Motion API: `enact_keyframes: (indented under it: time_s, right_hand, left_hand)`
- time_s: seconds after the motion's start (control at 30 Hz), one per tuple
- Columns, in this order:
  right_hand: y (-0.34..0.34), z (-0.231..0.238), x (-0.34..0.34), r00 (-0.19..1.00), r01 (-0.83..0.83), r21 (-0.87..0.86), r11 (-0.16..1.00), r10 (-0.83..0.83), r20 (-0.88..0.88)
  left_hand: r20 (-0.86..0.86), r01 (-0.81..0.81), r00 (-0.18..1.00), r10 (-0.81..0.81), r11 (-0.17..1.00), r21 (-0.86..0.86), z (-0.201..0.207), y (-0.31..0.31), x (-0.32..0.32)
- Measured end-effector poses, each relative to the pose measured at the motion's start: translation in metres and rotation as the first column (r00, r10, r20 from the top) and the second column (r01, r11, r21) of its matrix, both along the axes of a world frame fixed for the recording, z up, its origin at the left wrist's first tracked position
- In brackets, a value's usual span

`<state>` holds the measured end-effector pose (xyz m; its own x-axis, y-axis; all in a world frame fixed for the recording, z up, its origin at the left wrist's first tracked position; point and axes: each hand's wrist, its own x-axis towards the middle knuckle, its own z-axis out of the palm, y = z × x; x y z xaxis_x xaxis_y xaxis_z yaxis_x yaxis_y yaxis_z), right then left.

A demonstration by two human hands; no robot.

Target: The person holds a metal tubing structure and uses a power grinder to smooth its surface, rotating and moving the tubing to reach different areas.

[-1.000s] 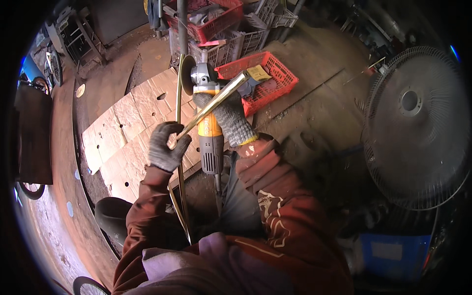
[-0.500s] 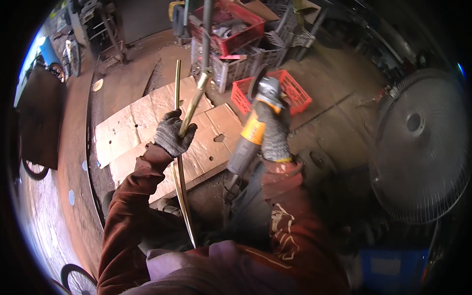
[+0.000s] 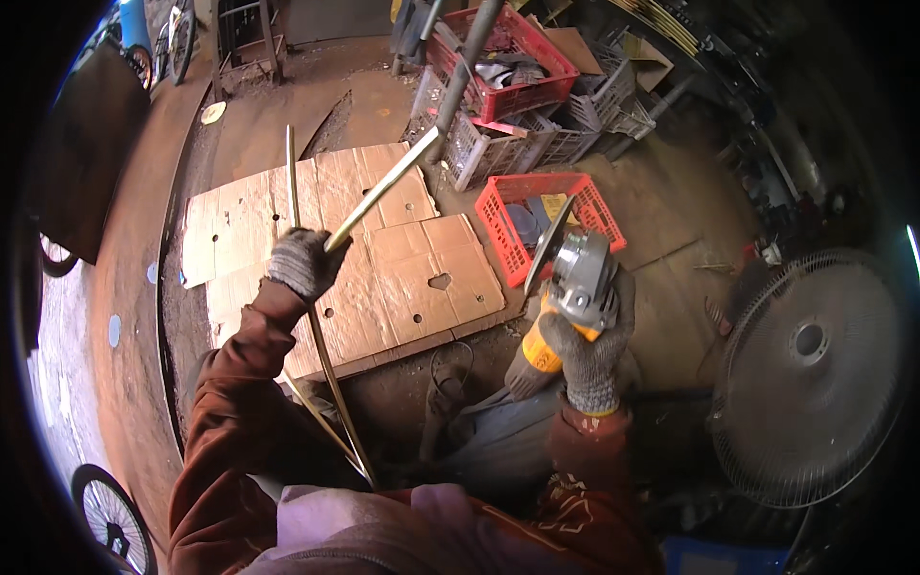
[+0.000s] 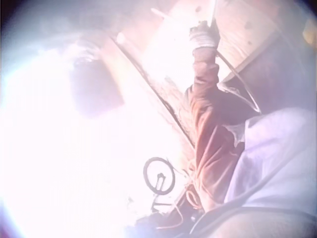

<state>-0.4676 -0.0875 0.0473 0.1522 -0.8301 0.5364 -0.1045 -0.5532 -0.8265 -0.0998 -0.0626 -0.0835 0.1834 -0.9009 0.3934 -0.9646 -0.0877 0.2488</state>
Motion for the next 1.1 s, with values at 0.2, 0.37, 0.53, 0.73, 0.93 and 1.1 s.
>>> enact_keyframes:
  time_s: [0.2, 0.37, 0.53, 0.73, 0.93, 1.1]
  right_hand:
    - [0.022, 0.007, 0.023, 0.983, -0.170, 0.163, 0.972, 0.178, -0.037]
    - [0.030, 0.021, 0.048, 0.957, -0.229, 0.104, 0.968, 0.244, -0.159]
    - [0.034, 0.040, 0.064, 0.876, -0.304, -0.113, 0.946, 0.231, -0.423]
    - [0.038, 0.056, 0.072, 0.794, -0.349, -0.256, 0.902, 0.139, -0.591]
    - [0.046, 0.068, 0.086, 0.635, -0.300, -0.217, 0.929, 0.026, -0.772]
    - [0.044, 0.062, 0.083, 0.557, -0.195, -0.123, 0.973, 0.007, -0.830]
  left_hand:
    - [-0.044, 0.045, 0.997, -0.061, 0.954, -0.295, 0.061, 0.008, 0.001]
    - [-0.139, 0.019, 0.990, -0.028, 0.998, -0.066, 0.036, 0.010, -0.013]
    - [-0.197, 0.106, 0.975, -0.101, 0.994, 0.015, 0.029, 0.010, -0.017]
    - [-0.343, 0.194, 0.925, -0.164, 0.979, 0.057, 0.032, 0.006, -0.014]
    - [-0.341, 0.296, 0.908, -0.242, 0.948, 0.114, 0.023, -0.006, -0.018]
    - [-0.348, 0.351, 0.893, -0.287, 0.926, 0.139, 0.014, -0.014, -0.025]
